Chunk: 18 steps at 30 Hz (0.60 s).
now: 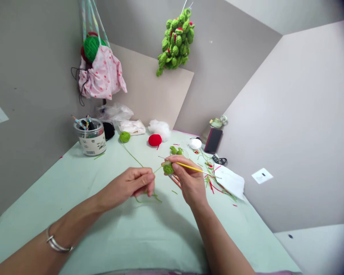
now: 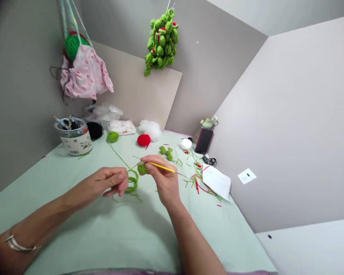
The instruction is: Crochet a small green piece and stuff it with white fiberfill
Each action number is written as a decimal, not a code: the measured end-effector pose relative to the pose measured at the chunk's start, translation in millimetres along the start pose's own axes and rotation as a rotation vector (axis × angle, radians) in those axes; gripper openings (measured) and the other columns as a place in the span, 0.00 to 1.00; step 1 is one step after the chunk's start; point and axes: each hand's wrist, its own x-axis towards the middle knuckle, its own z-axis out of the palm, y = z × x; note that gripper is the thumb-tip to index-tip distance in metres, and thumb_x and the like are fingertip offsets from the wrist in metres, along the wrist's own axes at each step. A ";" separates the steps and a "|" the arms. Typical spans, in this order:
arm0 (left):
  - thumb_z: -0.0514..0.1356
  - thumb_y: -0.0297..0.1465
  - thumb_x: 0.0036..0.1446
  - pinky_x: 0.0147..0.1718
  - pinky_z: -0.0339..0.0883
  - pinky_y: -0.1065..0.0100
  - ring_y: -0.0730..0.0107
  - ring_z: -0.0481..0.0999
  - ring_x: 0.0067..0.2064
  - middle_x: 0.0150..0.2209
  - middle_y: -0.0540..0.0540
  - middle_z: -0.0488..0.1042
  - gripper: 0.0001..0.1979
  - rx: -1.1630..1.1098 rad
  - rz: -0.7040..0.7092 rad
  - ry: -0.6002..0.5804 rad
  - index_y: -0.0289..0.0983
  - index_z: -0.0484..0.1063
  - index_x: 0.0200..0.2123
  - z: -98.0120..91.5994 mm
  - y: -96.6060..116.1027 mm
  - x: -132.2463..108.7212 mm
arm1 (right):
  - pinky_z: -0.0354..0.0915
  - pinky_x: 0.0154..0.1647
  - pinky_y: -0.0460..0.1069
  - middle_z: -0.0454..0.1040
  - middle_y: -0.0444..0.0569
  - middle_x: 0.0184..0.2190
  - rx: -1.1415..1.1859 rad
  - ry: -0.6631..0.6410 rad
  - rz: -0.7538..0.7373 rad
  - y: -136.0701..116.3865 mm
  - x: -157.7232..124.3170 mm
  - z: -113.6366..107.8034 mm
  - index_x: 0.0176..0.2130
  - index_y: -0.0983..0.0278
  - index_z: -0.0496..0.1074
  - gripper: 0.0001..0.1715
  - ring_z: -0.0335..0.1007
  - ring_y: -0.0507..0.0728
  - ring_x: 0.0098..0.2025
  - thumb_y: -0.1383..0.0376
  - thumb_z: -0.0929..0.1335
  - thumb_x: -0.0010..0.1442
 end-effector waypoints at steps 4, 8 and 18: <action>0.61 0.41 0.72 0.45 0.67 0.69 0.65 0.71 0.47 0.42 0.47 0.76 0.19 0.080 0.249 0.317 0.40 0.76 0.28 -12.1 9.0 -4.1 | 0.76 0.34 0.48 0.82 0.45 0.35 0.139 0.064 0.140 -3.2 -2.5 -1.2 0.38 0.54 0.87 0.04 0.80 0.54 0.34 0.58 0.79 0.61; 0.61 0.36 0.71 0.47 0.75 0.67 0.59 0.75 0.54 0.41 0.44 0.79 0.22 -0.201 0.330 0.322 0.40 0.74 0.22 -3.0 20.3 -9.6 | 0.77 0.36 0.49 0.82 0.46 0.34 0.154 0.075 0.193 -2.0 -7.8 3.4 0.39 0.56 0.86 0.05 0.80 0.54 0.34 0.59 0.79 0.61; 0.59 0.43 0.72 0.66 0.72 0.52 0.61 0.83 0.50 0.35 0.48 0.81 0.14 -0.506 0.607 0.492 0.43 0.81 0.48 23.5 51.5 0.7 | 0.74 0.38 0.51 0.80 0.46 0.42 0.068 0.052 -0.004 5.4 -19.9 20.0 0.43 0.52 0.86 0.06 0.79 0.56 0.41 0.63 0.75 0.67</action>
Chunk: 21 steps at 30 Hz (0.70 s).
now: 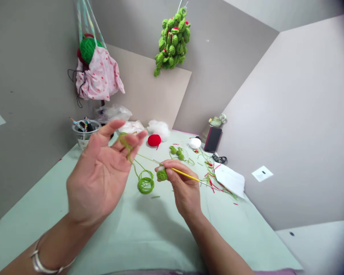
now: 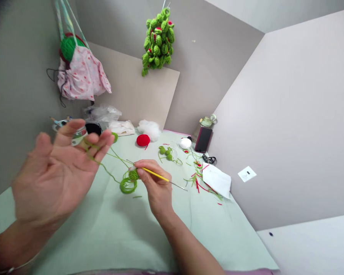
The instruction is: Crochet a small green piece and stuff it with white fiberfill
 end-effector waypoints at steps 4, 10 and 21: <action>0.62 0.40 0.69 0.73 0.56 0.42 0.47 0.68 0.71 0.60 0.41 0.77 0.12 0.596 0.525 -0.242 0.43 0.77 0.51 -23.6 -27.3 -1.5 | 0.73 0.40 0.51 0.82 0.47 0.41 -0.092 0.047 -0.089 -4.7 -1.8 2.8 0.43 0.52 0.85 0.08 0.79 0.57 0.45 0.64 0.74 0.69; 0.57 0.36 0.73 0.73 0.48 0.35 0.41 0.60 0.76 0.60 0.36 0.79 0.15 1.344 0.775 -0.473 0.40 0.71 0.31 -39.1 -47.6 -13.4 | 0.74 0.45 0.52 0.82 0.48 0.42 -0.147 0.089 -0.132 -5.8 -2.1 6.1 0.43 0.52 0.85 0.07 0.78 0.58 0.47 0.64 0.74 0.68; 0.67 0.38 0.66 0.64 0.59 0.37 0.35 0.71 0.65 0.57 0.31 0.76 0.23 1.560 0.695 -0.353 0.38 0.71 0.62 -28.2 -55.3 -21.6 | 0.76 0.46 0.51 0.82 0.48 0.42 -0.138 0.212 -0.060 -3.7 -2.5 10.2 0.40 0.55 0.85 0.04 0.79 0.58 0.47 0.61 0.76 0.66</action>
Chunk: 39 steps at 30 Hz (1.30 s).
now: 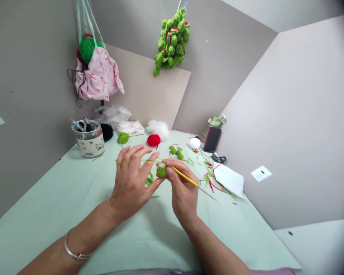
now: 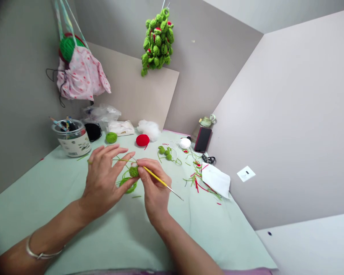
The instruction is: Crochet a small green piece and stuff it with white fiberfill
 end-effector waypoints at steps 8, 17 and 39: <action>0.67 0.33 0.67 0.53 0.68 0.52 0.51 0.77 0.51 0.46 0.43 0.80 0.30 -0.261 -0.095 0.089 0.47 0.65 0.70 0.5 5.4 -1.9 | 0.77 0.43 0.51 0.81 0.48 0.42 0.041 0.016 0.029 -1.9 0.9 1.6 0.40 0.55 0.85 0.04 0.80 0.57 0.43 0.60 0.76 0.64; 0.66 0.27 0.67 0.49 0.72 0.56 0.55 0.81 0.47 0.47 0.44 0.84 0.32 -0.295 -0.040 0.082 0.48 0.63 0.71 -1.1 7.0 -2.3 | 0.76 0.41 0.51 0.80 0.49 0.43 0.008 -0.058 0.022 0.3 -4.9 3.6 0.41 0.55 0.84 0.05 0.78 0.58 0.44 0.59 0.75 0.66; 0.74 0.33 0.59 0.51 0.69 0.62 0.65 0.72 0.44 0.42 0.50 0.74 0.37 -1.250 -0.767 -0.269 0.52 0.70 0.69 -16.6 6.9 0.3 | 0.78 0.44 0.56 0.86 0.48 0.42 -0.291 -0.076 -0.388 -8.4 -3.4 -12.3 0.47 0.49 0.85 0.16 0.82 0.60 0.44 0.70 0.73 0.68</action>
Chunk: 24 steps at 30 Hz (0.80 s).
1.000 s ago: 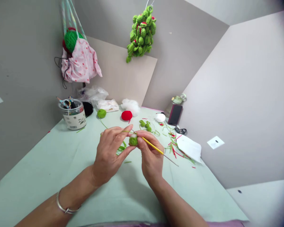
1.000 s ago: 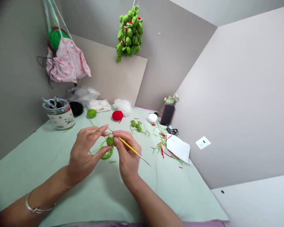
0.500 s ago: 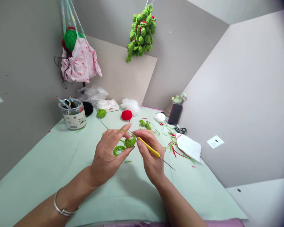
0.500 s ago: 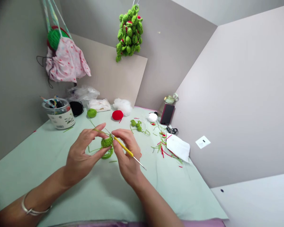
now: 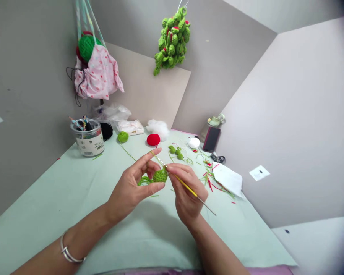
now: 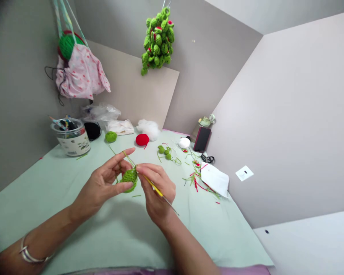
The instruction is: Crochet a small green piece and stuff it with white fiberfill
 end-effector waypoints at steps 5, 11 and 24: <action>0.74 0.34 0.58 0.49 0.70 0.60 0.63 0.72 0.45 0.44 0.49 0.74 0.39 -0.040 -0.016 -0.041 0.54 0.67 0.71 -4.8 -0.9 2.1 | 0.77 0.40 0.55 0.83 0.49 0.38 0.269 -0.079 0.268 4.1 5.2 -5.2 0.44 0.51 0.86 0.07 0.79 0.59 0.40 0.60 0.75 0.67; 0.74 0.31 0.59 0.53 0.66 0.62 0.66 0.72 0.46 0.41 0.52 0.75 0.39 0.044 0.048 -0.059 0.61 0.68 0.69 -7.8 1.1 1.0 | 0.78 0.42 0.54 0.85 0.50 0.42 0.377 -0.124 0.291 5.2 7.0 -6.7 0.43 0.50 0.86 0.07 0.80 0.60 0.47 0.58 0.74 0.68; 0.71 0.27 0.62 0.51 0.65 0.66 0.70 0.73 0.45 0.41 0.57 0.74 0.38 0.144 0.142 -0.074 0.71 0.67 0.66 -10.8 0.2 -0.8 | 0.79 0.44 0.49 0.86 0.46 0.45 0.430 -0.054 0.241 -1.9 1.5 -2.8 0.45 0.50 0.85 0.10 0.81 0.56 0.49 0.62 0.71 0.72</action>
